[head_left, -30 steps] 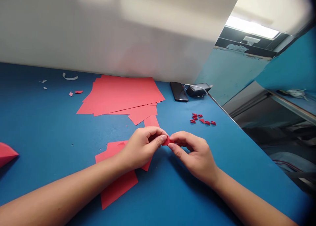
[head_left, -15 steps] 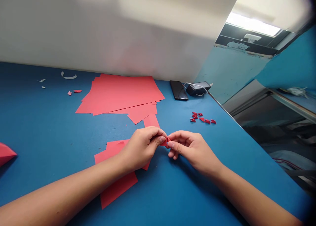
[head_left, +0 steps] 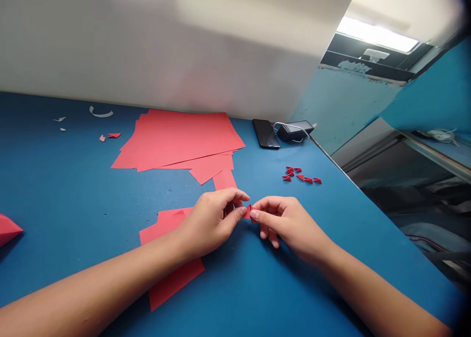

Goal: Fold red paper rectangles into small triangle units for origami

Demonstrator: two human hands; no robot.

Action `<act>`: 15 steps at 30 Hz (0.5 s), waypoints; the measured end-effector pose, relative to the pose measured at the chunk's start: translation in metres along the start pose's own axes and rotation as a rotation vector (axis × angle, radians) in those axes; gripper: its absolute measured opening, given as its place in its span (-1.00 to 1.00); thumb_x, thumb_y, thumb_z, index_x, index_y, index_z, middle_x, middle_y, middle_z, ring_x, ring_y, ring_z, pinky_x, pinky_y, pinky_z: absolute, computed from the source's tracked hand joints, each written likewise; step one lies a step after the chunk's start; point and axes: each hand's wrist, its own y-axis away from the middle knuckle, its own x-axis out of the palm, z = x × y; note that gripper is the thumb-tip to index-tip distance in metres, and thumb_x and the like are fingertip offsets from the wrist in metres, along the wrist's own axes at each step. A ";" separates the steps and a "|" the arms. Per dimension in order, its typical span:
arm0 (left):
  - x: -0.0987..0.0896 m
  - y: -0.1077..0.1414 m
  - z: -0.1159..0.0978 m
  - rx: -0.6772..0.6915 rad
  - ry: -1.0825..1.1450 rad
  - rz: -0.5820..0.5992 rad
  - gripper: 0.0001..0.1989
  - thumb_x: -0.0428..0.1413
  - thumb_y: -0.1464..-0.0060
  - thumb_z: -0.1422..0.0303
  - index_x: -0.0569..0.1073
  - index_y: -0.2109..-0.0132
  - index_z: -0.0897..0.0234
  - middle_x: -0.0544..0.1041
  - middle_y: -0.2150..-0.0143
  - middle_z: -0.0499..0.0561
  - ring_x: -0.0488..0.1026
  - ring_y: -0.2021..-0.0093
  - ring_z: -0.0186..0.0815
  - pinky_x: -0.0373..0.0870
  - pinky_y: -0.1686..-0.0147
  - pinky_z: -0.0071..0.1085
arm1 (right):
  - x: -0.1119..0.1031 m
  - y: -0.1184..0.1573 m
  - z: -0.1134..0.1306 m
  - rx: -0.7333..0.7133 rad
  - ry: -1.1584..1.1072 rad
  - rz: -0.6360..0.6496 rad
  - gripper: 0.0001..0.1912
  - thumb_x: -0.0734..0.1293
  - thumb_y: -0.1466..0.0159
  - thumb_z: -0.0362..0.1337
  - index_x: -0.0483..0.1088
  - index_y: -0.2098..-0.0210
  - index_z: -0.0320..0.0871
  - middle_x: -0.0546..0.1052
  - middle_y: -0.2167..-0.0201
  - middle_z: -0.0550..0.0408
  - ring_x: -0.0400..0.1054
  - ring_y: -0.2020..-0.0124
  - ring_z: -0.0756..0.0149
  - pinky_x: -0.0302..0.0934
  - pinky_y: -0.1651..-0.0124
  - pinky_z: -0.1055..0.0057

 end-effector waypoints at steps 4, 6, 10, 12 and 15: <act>0.001 0.002 0.002 0.015 -0.120 0.013 -0.78 0.05 -0.12 0.45 0.42 0.06 0.25 0.55 0.31 -0.06 0.40 0.43 -0.38 0.31 0.38 -0.44 | -0.004 -0.002 0.000 0.136 -0.105 0.079 -0.70 0.38 -0.17 -0.08 0.42 0.38 -0.23 0.42 0.68 0.20 0.14 0.78 0.59 0.00 0.71 0.62; 0.002 0.002 0.004 0.063 -0.201 0.026 -0.80 0.05 -0.10 0.48 0.44 0.12 0.24 0.54 0.30 -0.06 0.41 0.35 -0.34 0.31 0.32 -0.41 | -0.003 -0.002 0.001 0.156 -0.110 0.099 -0.72 0.39 -0.15 -0.10 0.43 0.36 -0.23 0.48 0.57 0.15 0.21 0.74 0.57 0.07 0.69 0.61; 0.004 0.002 0.009 0.162 -0.335 0.102 -0.86 0.05 -0.10 0.48 0.48 0.21 0.24 0.53 0.28 -0.03 0.38 0.21 -0.24 0.30 0.17 -0.30 | 0.001 0.002 0.003 0.151 0.077 0.080 -0.74 0.33 -0.20 -0.11 0.46 0.32 -0.20 0.49 0.52 0.12 0.27 0.72 0.51 0.13 0.69 0.56; 0.004 0.003 0.011 0.183 -0.379 0.124 -0.84 0.04 -0.13 0.45 0.49 0.19 0.24 0.52 0.26 0.01 0.37 0.18 -0.22 0.29 0.15 -0.27 | 0.002 0.003 0.003 0.104 0.249 0.022 -0.76 0.28 -0.24 -0.12 0.46 0.31 -0.17 0.45 0.61 0.17 0.25 0.74 0.47 0.10 0.70 0.53; 0.003 0.002 0.012 0.206 -0.424 0.145 -0.79 0.00 -0.18 0.41 0.52 0.14 0.24 0.48 0.27 0.05 0.35 0.20 -0.21 0.30 0.18 -0.27 | 0.003 0.003 0.002 -0.073 0.488 -0.074 -0.83 0.28 -0.25 -0.20 0.47 0.33 -0.12 0.46 0.62 0.19 0.28 0.64 0.42 0.14 0.58 0.50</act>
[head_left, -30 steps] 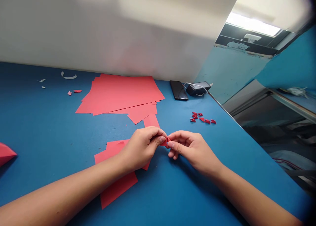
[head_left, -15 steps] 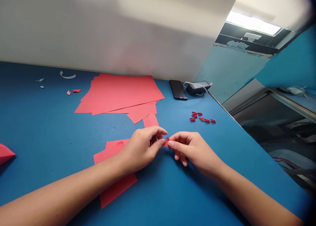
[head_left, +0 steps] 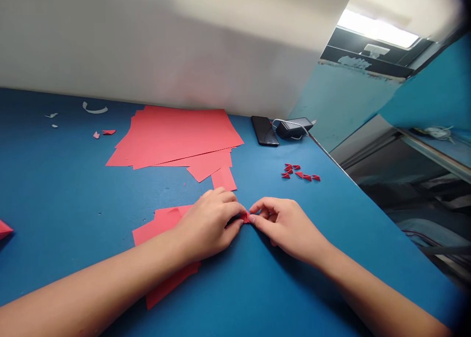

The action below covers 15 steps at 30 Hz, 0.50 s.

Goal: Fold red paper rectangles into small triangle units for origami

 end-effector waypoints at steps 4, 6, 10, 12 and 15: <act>0.000 0.001 0.001 0.029 -0.028 0.006 -0.77 0.00 -0.19 0.37 0.54 0.12 0.25 0.45 0.29 0.07 0.33 0.23 -0.22 0.31 0.21 -0.28 | -0.002 0.000 -0.002 -0.243 0.179 -0.071 -0.86 0.27 -0.26 -0.31 0.49 0.31 -0.08 0.51 0.43 0.17 0.30 0.49 0.43 0.17 0.41 0.48; 0.000 0.001 0.001 0.036 -0.037 0.003 -0.77 0.01 -0.19 0.35 0.54 0.14 0.26 0.43 0.30 0.07 0.32 0.23 -0.22 0.31 0.21 -0.28 | -0.005 0.001 -0.004 -0.341 0.244 -0.062 -0.86 0.29 -0.25 -0.31 0.50 0.26 -0.08 0.50 0.32 0.15 0.30 0.45 0.43 0.17 0.37 0.47; -0.001 0.000 0.002 0.050 -0.059 0.010 -0.75 -0.01 -0.21 0.33 0.56 0.17 0.25 0.42 0.31 0.06 0.31 0.24 -0.23 0.32 0.21 -0.29 | -0.010 0.001 -0.009 -0.431 0.362 -0.046 -0.86 0.31 -0.25 -0.28 0.48 0.22 -0.10 0.49 0.26 0.11 0.31 0.39 0.39 0.16 0.37 0.46; -0.001 0.000 0.002 0.057 -0.070 0.015 -0.73 -0.03 -0.22 0.33 0.57 0.18 0.25 0.42 0.31 0.06 0.31 0.24 -0.24 0.32 0.20 -0.29 | -0.011 0.000 -0.010 -0.434 0.387 -0.058 -0.87 0.28 -0.27 -0.31 0.48 0.23 -0.10 0.49 0.27 0.12 0.32 0.38 0.38 0.16 0.37 0.45; -0.003 0.000 0.002 0.082 -0.092 0.021 -0.71 -0.05 -0.24 0.33 0.57 0.21 0.25 0.42 0.29 0.07 0.32 0.25 -0.25 0.33 0.21 -0.30 | -0.009 -0.001 -0.011 -0.401 0.387 -0.080 -0.88 0.27 -0.27 -0.29 0.46 0.26 -0.08 0.50 0.28 0.13 0.32 0.38 0.37 0.16 0.36 0.44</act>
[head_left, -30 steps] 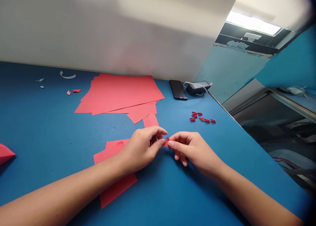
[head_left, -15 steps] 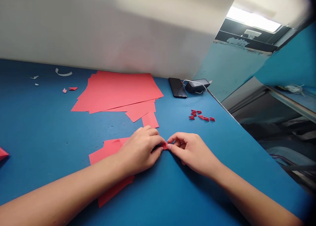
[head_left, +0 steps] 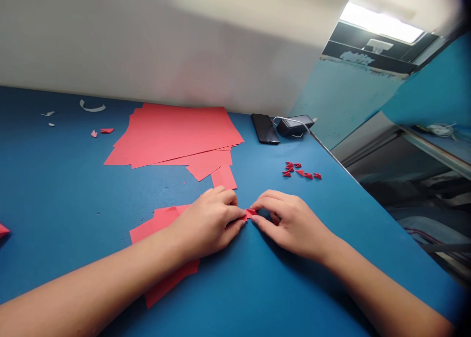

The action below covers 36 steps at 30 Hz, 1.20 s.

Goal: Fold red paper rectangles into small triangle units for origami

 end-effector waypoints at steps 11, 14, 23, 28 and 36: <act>-0.003 -0.001 -0.001 0.087 -0.149 0.067 -0.67 -0.12 -0.28 0.33 0.53 0.14 0.30 0.42 0.29 0.11 0.32 0.21 -0.21 0.35 0.19 -0.27 | 0.013 -0.001 0.004 0.194 -0.016 -0.080 -0.90 0.27 -0.24 -0.28 0.37 0.41 -0.09 0.45 0.41 0.14 0.28 0.42 0.34 0.09 0.42 0.42; -0.003 -0.001 -0.001 0.093 -0.174 0.088 -0.66 -0.15 -0.29 0.33 0.52 0.15 0.31 0.41 0.28 0.11 0.32 0.23 -0.22 0.35 0.20 -0.27 | 0.013 -0.002 0.005 0.216 -0.007 -0.089 -0.88 0.27 -0.23 -0.26 0.37 0.43 -0.09 0.45 0.42 0.14 0.28 0.43 0.33 0.09 0.40 0.42; -0.002 -0.003 -0.002 0.108 -0.248 0.114 -0.65 -0.18 -0.30 0.33 0.48 0.19 0.31 0.38 0.30 0.09 0.29 0.27 -0.22 0.32 0.27 -0.28 | 0.016 -0.004 0.009 0.262 -0.010 -0.114 -0.90 0.28 -0.20 -0.29 0.41 0.43 -0.09 0.48 0.42 0.14 0.31 0.43 0.33 0.09 0.41 0.42; -0.001 -0.002 0.000 0.184 -0.314 0.084 -0.67 -0.16 -0.29 0.35 0.48 0.17 0.34 0.39 0.33 0.09 0.29 0.29 -0.22 0.30 0.25 -0.27 | 0.015 -0.005 0.009 0.271 -0.005 -0.118 -0.91 0.29 -0.19 -0.29 0.41 0.44 -0.09 0.49 0.44 0.14 0.30 0.46 0.34 0.09 0.43 0.43; -0.009 -0.003 0.005 0.213 -0.390 0.094 -0.71 -0.13 -0.28 0.33 0.48 0.21 0.25 0.38 0.37 0.04 0.25 0.36 -0.25 0.19 0.32 -0.28 | 0.014 -0.005 0.007 0.280 0.002 -0.103 -0.89 0.29 -0.20 -0.26 0.40 0.45 -0.08 0.50 0.43 0.16 0.34 0.43 0.33 0.09 0.40 0.42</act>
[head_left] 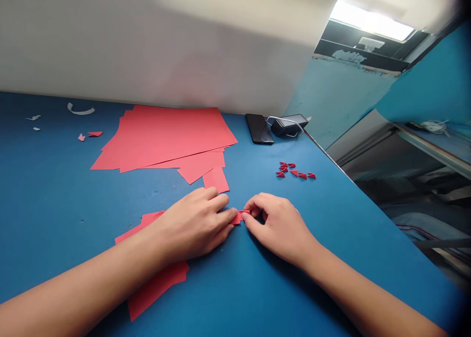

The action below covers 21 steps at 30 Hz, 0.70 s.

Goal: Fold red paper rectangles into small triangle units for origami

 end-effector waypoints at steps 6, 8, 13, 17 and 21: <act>-0.004 0.001 0.005 0.023 -0.111 -0.010 -0.76 -0.09 -0.26 0.29 0.46 0.13 0.19 0.38 0.37 0.01 0.26 0.35 -0.25 0.06 0.37 -0.26 | 0.000 0.000 -0.001 -0.006 0.000 -0.002 -0.90 0.29 -0.20 -0.27 0.40 0.45 -0.08 0.49 0.43 0.18 0.34 0.43 0.34 0.09 0.40 0.42; -0.004 0.000 0.005 0.026 -0.125 -0.011 -0.76 -0.08 -0.27 0.29 0.46 0.12 0.19 0.39 0.37 0.01 0.26 0.34 -0.25 0.04 0.38 -0.26 | 0.001 0.000 -0.002 -0.018 -0.006 -0.008 -0.90 0.30 -0.20 -0.26 0.40 0.45 -0.08 0.49 0.43 0.16 0.34 0.43 0.34 0.08 0.41 0.42; -0.007 -0.002 0.005 0.035 -0.143 0.018 -0.79 -0.06 -0.26 0.28 0.45 0.14 0.19 0.40 0.33 0.02 0.27 0.31 -0.24 0.03 0.37 -0.26 | 0.002 0.001 -0.003 -0.035 -0.006 -0.016 -0.89 0.29 -0.21 -0.26 0.41 0.43 -0.08 0.49 0.43 0.16 0.34 0.43 0.34 0.08 0.41 0.42; -0.008 -0.002 0.007 0.071 -0.165 0.000 -0.79 -0.07 -0.28 0.31 0.44 0.17 0.22 0.39 0.33 0.02 0.26 0.30 -0.25 0.02 0.38 -0.27 | 0.002 0.000 -0.003 -0.046 -0.012 -0.016 -0.90 0.29 -0.21 -0.27 0.42 0.43 -0.08 0.50 0.43 0.16 0.34 0.43 0.34 0.08 0.42 0.43; -0.008 -0.002 0.008 0.106 -0.170 -0.037 -0.82 -0.05 -0.28 0.34 0.44 0.18 0.22 0.39 0.31 0.02 0.26 0.30 -0.27 0.01 0.38 -0.29 | 0.001 -0.002 -0.005 -0.050 -0.025 0.000 -0.90 0.29 -0.20 -0.30 0.42 0.44 -0.08 0.50 0.44 0.18 0.35 0.43 0.35 0.07 0.43 0.45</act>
